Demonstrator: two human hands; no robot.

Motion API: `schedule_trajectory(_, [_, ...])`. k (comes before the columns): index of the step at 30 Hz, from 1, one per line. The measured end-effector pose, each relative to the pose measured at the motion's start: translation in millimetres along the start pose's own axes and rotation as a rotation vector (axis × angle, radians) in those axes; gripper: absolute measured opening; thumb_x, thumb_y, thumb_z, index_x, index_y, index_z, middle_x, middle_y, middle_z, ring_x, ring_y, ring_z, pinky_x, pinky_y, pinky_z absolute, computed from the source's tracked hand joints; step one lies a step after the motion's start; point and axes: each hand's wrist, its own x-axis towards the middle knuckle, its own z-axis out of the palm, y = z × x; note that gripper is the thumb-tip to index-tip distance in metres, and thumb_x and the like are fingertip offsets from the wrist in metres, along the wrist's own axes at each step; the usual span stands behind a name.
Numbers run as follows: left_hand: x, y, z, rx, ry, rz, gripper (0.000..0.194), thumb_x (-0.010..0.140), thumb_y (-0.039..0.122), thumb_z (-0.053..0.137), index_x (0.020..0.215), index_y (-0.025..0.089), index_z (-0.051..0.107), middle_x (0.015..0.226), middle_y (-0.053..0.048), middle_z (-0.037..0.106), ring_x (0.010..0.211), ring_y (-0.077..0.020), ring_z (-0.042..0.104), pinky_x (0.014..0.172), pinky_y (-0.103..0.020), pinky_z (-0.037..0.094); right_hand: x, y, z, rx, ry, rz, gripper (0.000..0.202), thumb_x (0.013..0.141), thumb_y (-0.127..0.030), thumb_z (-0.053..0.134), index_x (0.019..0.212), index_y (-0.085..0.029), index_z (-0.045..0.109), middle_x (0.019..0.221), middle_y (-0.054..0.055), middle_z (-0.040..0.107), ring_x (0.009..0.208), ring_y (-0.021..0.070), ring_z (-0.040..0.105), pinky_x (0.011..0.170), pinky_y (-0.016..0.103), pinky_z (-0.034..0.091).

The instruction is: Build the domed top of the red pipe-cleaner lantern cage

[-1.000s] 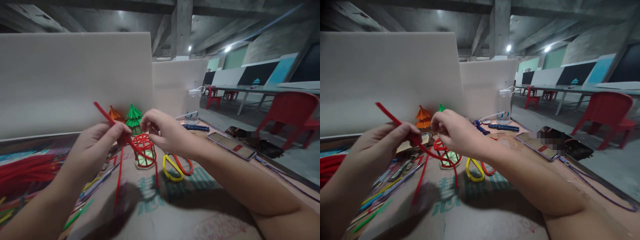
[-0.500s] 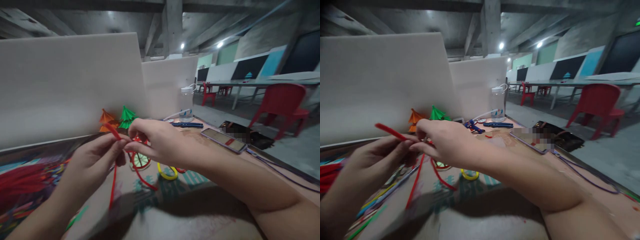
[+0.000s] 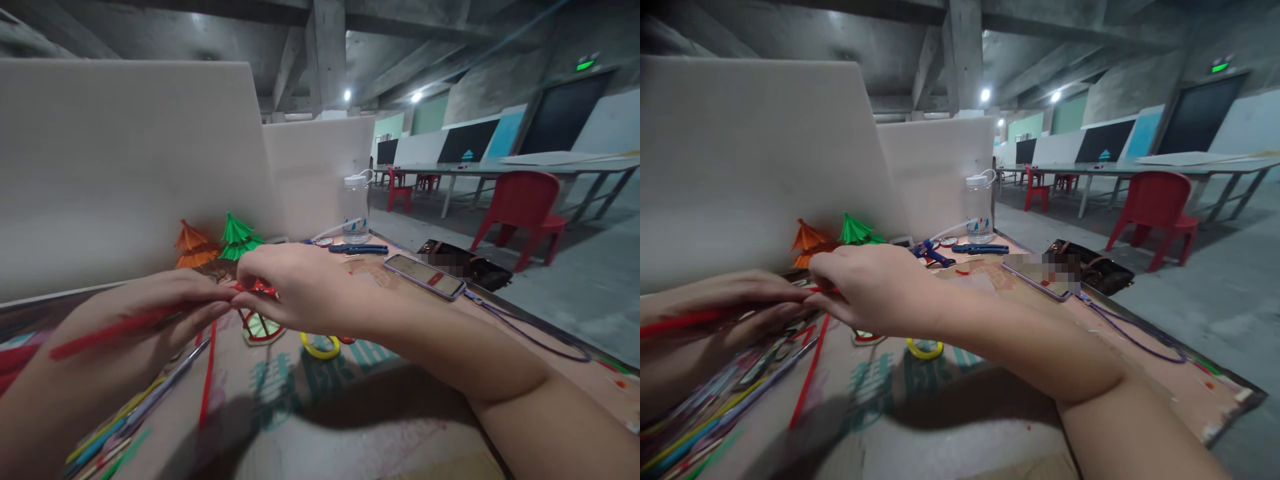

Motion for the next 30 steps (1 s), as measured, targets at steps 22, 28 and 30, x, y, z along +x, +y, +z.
schedule_trajectory(22, [-5,19,5.0,-0.105,0.086,-0.02,0.013,0.094,0.028,0.052,0.082,0.027,0.056,0.075,0.003,0.057,0.068,-0.0138,0.054,0.059,-0.023,0.045,-2,-17,-7,0.436,-0.004,0.151,0.035,0.098,-0.035,0.064,0.126,-0.017,0.057,0.115,0.008,0.072,0.086,0.0144,0.064,0.074,0.026,0.044])
schedule_trajectory(28, [-7,22,1.0,-0.543,0.046,-0.187,0.023,0.094,0.03,0.053,0.071,0.025,0.053,0.072,0.0,0.058,0.065,-0.0157,0.057,0.061,-0.028,0.053,-3,-19,11,0.363,-0.14,0.181,0.033,0.102,-0.036,0.055,0.13,-0.02,0.06,0.103,0.006,0.074,0.086,0.0182,0.066,0.069,0.027,0.041])
schedule_trajectory(30, [-3,20,-5.3,-0.46,0.146,-0.164,0.024,0.092,0.031,0.054,0.069,0.023,0.051,0.076,0.0,0.06,0.062,-0.0145,0.057,0.055,-0.027,0.052,-1,-12,4,0.223,-0.161,0.169,0.026,0.105,-0.035,0.048,0.112,-0.021,0.069,0.089,0.004,0.073,0.075,0.0156,0.062,0.063,0.026,0.035])
